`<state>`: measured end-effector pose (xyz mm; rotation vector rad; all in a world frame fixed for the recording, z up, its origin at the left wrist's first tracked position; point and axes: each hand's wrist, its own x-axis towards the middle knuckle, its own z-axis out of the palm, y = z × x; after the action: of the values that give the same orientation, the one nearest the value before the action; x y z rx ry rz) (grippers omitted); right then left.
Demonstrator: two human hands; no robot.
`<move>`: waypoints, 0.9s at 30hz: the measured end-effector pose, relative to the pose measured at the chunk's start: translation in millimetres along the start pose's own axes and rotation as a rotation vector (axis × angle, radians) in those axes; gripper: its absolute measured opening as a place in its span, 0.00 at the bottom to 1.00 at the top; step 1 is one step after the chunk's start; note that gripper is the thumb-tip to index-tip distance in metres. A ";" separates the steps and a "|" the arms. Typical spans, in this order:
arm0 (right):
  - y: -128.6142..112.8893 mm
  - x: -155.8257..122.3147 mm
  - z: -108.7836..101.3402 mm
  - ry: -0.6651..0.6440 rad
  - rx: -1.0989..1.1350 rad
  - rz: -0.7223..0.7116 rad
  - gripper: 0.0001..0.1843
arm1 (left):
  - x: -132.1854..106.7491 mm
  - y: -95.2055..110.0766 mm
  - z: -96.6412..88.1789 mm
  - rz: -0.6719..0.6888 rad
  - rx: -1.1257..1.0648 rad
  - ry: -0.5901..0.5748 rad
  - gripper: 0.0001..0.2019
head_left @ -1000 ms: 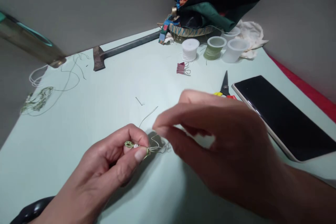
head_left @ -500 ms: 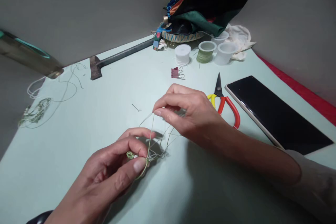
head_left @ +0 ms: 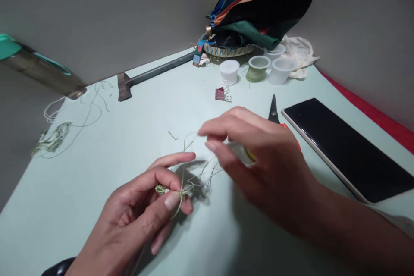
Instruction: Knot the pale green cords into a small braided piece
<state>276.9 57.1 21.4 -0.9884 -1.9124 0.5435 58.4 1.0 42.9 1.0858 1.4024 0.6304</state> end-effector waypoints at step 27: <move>-19.6 -33.2 5.6 -0.218 -0.113 -0.398 0.20 | 4.3 -7.5 -2.5 0.055 -0.198 -0.095 0.07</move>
<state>273.4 18.8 15.1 -0.6085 -2.2823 0.3224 54.7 2.2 34.8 0.9860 1.2054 0.7318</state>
